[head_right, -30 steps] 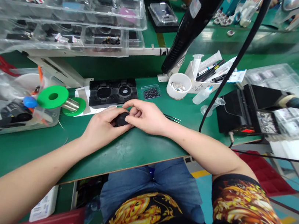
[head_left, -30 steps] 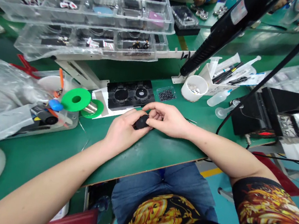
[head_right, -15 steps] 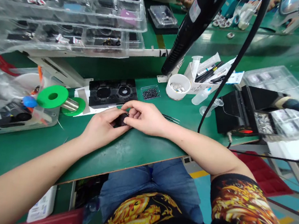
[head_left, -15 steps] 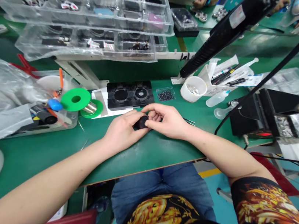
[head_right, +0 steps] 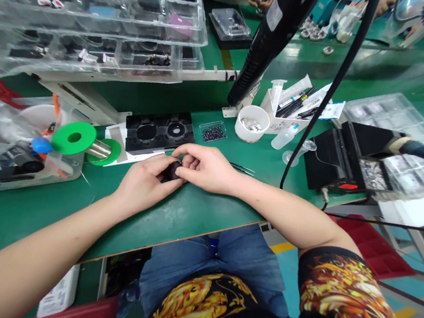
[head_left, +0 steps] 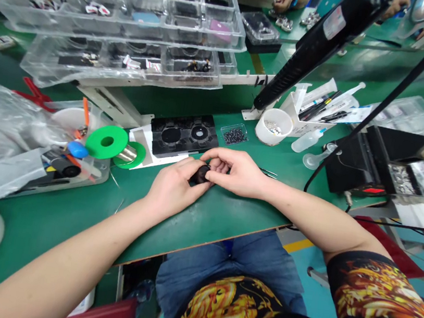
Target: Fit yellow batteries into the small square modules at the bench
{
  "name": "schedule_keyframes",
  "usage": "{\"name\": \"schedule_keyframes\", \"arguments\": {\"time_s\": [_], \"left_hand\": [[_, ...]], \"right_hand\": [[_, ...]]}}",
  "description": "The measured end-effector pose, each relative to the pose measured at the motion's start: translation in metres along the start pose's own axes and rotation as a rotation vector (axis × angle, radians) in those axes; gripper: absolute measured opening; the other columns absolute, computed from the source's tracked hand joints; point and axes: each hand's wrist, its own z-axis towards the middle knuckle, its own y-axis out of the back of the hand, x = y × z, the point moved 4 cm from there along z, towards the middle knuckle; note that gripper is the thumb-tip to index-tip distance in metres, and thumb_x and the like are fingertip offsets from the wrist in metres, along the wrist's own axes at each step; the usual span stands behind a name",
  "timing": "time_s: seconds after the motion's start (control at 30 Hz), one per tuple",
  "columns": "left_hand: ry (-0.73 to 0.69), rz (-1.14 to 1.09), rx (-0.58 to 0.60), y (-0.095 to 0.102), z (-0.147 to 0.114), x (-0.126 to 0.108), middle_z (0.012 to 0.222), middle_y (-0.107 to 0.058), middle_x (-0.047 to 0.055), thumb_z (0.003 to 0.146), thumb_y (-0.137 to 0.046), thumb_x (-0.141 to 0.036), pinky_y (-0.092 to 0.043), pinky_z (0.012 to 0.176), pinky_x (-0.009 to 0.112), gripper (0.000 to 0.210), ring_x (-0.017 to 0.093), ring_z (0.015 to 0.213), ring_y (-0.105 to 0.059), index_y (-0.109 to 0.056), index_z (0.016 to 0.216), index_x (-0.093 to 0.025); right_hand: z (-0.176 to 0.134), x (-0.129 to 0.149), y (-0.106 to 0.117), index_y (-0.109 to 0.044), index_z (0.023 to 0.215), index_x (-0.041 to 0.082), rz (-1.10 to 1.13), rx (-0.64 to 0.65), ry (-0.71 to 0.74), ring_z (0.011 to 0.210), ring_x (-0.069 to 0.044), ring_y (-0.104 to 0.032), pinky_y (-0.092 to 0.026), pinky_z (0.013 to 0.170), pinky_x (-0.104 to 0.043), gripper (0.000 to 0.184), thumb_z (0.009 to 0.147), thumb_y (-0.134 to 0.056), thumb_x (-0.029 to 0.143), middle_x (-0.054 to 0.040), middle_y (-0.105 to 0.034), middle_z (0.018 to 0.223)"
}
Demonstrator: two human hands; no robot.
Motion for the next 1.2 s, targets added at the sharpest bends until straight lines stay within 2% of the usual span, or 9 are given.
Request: {"name": "schedule_keyframes", "arguments": {"time_s": [0.2, 0.37, 0.6, 0.77, 0.93, 1.2], "left_hand": [[0.019, 0.010, -0.029, 0.0007, -0.0010, -0.0003, 0.099, -0.074, 0.007, 0.097, -0.076, -0.033, -0.050, 0.076, 0.037, 0.019, 0.025, 0.088, -0.069, -0.072, 0.111, -0.020], [0.005, 0.026, -0.019, 0.0004, -0.0012, -0.0021, 0.103, -0.075, 0.007, 0.098, -0.077, -0.035, -0.053, 0.079, 0.038, 0.020, 0.026, 0.091, -0.070, -0.074, 0.113, -0.022], [0.006, 0.035, -0.002, -0.0011, -0.0022, -0.0014, 0.100, -0.074, 0.006, 0.097, -0.077, -0.034, -0.052, 0.078, 0.038, 0.020, 0.026, 0.090, -0.069, -0.073, 0.113, -0.023], [-0.007, 0.042, 0.013, -0.0019, -0.0020, -0.0015, 0.103, -0.075, 0.006, 0.097, -0.077, -0.032, -0.052, 0.080, 0.038, 0.019, 0.026, 0.091, -0.070, -0.073, 0.113, -0.023], [-0.008, 0.051, 0.011, -0.0015, -0.0023, -0.0021, 0.100, -0.074, 0.006, 0.097, -0.077, -0.032, -0.052, 0.079, 0.038, 0.019, 0.026, 0.092, -0.070, -0.073, 0.113, -0.023], [-0.020, 0.059, -0.002, -0.0015, -0.0034, -0.0013, 0.099, -0.073, 0.006, 0.097, -0.078, -0.032, -0.052, 0.077, 0.037, 0.021, 0.025, 0.090, -0.069, -0.072, 0.113, -0.022]], "right_hand": [[0.0019, 0.0014, 0.0015, -0.074, 0.117, 0.016, 0.048, 0.015, -0.012, 0.076, -0.014, -0.066, -0.054, 0.072, -0.027, 0.024, 0.095, -0.071, 0.025, 0.0006, -0.072, 0.085], [0.0040, 0.0004, 0.0041, -0.074, 0.111, 0.016, 0.060, 0.024, -0.040, 0.077, -0.014, -0.068, -0.052, 0.075, -0.027, 0.020, 0.102, -0.057, 0.022, 0.0000, -0.073, 0.084], [0.0051, 0.0003, 0.0076, -0.075, 0.112, 0.016, -0.093, 0.054, -0.030, 0.073, -0.013, -0.060, -0.045, 0.073, -0.026, 0.023, 0.097, -0.058, 0.013, 0.0032, -0.068, 0.078], [0.0051, 0.0003, 0.0084, -0.075, 0.113, 0.016, -0.093, 0.062, -0.025, 0.077, -0.013, -0.063, -0.044, 0.075, -0.026, 0.026, 0.095, -0.057, 0.009, 0.0017, -0.072, 0.084], [0.0055, -0.0002, 0.0085, -0.075, 0.113, 0.016, -0.110, 0.069, -0.014, 0.073, -0.012, -0.058, -0.042, 0.072, -0.026, 0.024, 0.096, -0.058, 0.012, 0.0041, -0.066, 0.077], [0.0060, -0.0063, 0.0068, -0.075, 0.118, 0.017, -0.116, 0.099, 0.003, 0.080, -0.014, -0.067, -0.047, 0.077, -0.027, 0.026, 0.097, -0.060, 0.013, 0.0007, -0.075, 0.088]]}}
